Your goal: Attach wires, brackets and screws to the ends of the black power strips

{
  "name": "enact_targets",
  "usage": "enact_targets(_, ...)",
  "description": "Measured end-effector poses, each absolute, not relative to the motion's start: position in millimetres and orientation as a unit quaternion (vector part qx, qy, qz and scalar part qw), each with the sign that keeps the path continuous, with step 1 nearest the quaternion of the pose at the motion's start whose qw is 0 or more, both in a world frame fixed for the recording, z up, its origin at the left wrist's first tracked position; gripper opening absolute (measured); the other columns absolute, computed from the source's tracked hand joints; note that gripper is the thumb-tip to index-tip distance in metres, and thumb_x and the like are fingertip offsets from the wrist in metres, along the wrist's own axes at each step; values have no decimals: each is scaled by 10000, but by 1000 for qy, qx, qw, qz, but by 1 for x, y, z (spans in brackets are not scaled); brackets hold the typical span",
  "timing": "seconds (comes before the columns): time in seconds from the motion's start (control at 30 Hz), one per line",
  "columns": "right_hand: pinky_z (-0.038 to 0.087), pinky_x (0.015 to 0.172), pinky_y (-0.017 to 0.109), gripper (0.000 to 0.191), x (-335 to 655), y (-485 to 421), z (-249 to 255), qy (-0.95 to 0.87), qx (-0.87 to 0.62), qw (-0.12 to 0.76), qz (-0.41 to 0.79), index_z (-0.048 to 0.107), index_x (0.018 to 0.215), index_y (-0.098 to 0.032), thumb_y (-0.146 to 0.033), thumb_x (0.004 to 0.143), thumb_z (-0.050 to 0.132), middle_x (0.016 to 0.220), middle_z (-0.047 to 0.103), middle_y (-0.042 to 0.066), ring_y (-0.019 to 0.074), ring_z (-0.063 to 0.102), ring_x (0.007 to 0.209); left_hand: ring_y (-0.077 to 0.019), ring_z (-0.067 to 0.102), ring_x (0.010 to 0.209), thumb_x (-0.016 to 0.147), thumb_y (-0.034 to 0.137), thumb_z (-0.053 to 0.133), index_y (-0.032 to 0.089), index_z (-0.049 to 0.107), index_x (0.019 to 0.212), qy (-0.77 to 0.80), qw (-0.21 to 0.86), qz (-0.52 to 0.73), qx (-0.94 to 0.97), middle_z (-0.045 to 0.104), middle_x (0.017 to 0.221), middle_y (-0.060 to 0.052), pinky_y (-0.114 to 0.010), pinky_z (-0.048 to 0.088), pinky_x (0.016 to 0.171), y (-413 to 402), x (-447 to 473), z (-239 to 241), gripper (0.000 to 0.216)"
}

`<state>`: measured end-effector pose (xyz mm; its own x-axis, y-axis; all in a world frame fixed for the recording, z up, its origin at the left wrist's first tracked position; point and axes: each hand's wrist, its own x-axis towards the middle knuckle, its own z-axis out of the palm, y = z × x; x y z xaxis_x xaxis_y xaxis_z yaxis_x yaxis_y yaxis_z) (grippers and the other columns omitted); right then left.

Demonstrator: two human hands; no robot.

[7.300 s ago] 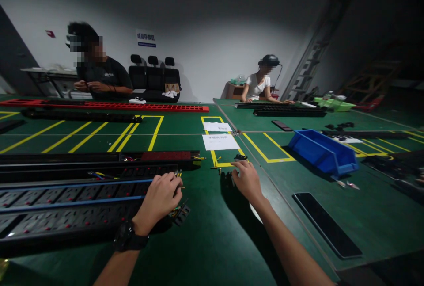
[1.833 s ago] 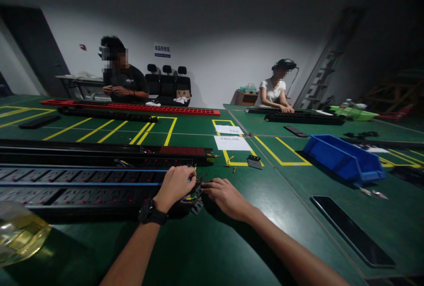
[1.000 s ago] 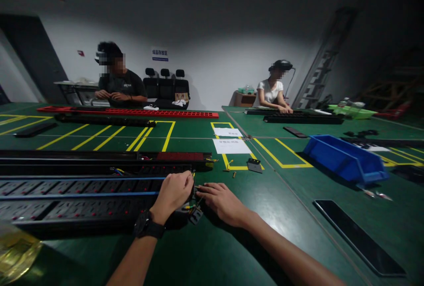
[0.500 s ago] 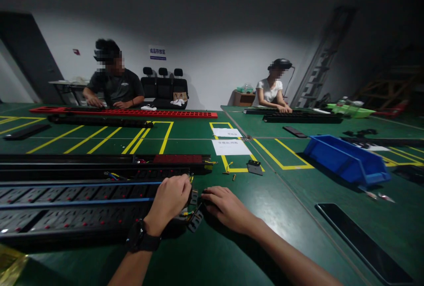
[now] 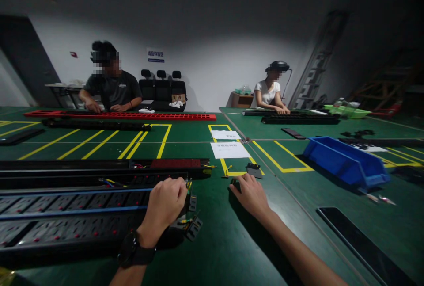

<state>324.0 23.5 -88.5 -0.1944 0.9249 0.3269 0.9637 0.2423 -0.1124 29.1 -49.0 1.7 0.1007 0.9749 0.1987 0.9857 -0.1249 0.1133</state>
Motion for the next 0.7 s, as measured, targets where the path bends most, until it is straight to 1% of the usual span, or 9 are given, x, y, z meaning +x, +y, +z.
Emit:
enact_targets(0.07, 516, 865, 451, 189, 323, 23, -89, -785, -591, 181, -47, 724, 1040, -206, -330, 999, 588, 1077, 715, 162, 368, 636, 1064, -242, 701, 906, 1074, 205, 377, 223, 668, 908, -662, 29, -118, -740, 744, 899, -63, -346, 452, 835, -50, 28, 3, 335)
enact_targets(0.17, 518, 862, 425, 143, 321, 22, -87, -802, -555, 221, -14, 683, 1023, -227, -246, 960, 556, 1028, 734, 129, 337, 647, 1029, -244, 697, 890, 1070, 204, 360, 219, 676, 905, -658, 37, -133, -740, 746, 888, -68, -361, 469, 870, -50, 27, 4, 357)
enact_targets(0.3, 509, 803, 384, 119, 313, 16, -81, -807, -512, 286, 64, 618, 958, -245, -194, 899, 528, 928, 720, 86, 279, 658, 894, -258, 683, 886, 1054, 212, 366, 217, 679, 883, -642, 40, -170, -747, 739, 878, -79, -382, 485, 852, -50, 27, 1, 358)
enact_targets(0.37, 507, 744, 355, 99, 303, 9, -80, -796, -480, 337, 152, 579, 965, -255, -225, 872, 562, 883, 702, 53, 241, 650, 800, -250, 677, 886, 1035, 210, 397, 223, 675, 875, -615, 25, -206, -760, 737, 878, -72, -379, 492, 850, -51, 30, -2, 321)
enact_targets(0.4, 504, 712, 339, 120, 297, 4, -79, -782, -459, 363, 213, 558, 973, -260, -250, 859, 595, 866, 693, 34, 222, 644, 760, -244, 677, 894, 1020, 203, 421, 226, 676, 888, -595, 8, -230, -770, 739, 889, -66, -374, 497, 856, -52, 32, -3, 289)
enact_targets(0.47, 498, 665, 308, 215, 284, -7, -78, -737, -408, 402, 358, 518, 962, -267, -310, 834, 685, 842, 675, 0, 194, 643, 721, -234, 683, 930, 982, 182, 468, 230, 686, 945, -546, -43, -277, -790, 745, 937, -57, -366, 512, 878, -56, 36, -3, 227)
enact_targets(0.57, 515, 683, 302, 357, 265, -25, -74, -638, -331, 436, 541, 517, 925, -261, -408, 796, 816, 832, 661, -20, 182, 671, 732, -226, 689, 1013, 950, 169, 518, 235, 708, 1023, -483, -129, -318, -805, 746, 1024, -54, -357, 529, 929, -63, 44, 1, 215)
enact_targets(0.63, 514, 687, 303, 388, 258, -34, -70, -589, -320, 434, 603, 549, 895, -249, -427, 774, 872, 778, 657, -30, 172, 666, 694, -221, 691, 1040, 955, 185, 542, 241, 728, 1073, -468, -172, -321, -805, 745, 1069, -52, -356, 533, 958, -67, 47, 3, 227)
enact_targets(0.7, 507, 686, 304, 362, 255, -40, -64, -555, -331, 430, 630, 625, 889, -228, -429, 764, 898, 751, 668, -24, 165, 654, 674, -221, 695, 1038, 964, 203, 557, 246, 742, 1119, -471, -196, -313, -802, 742, 1104, -58, -365, 541, 969, -69, 50, 5, 245)
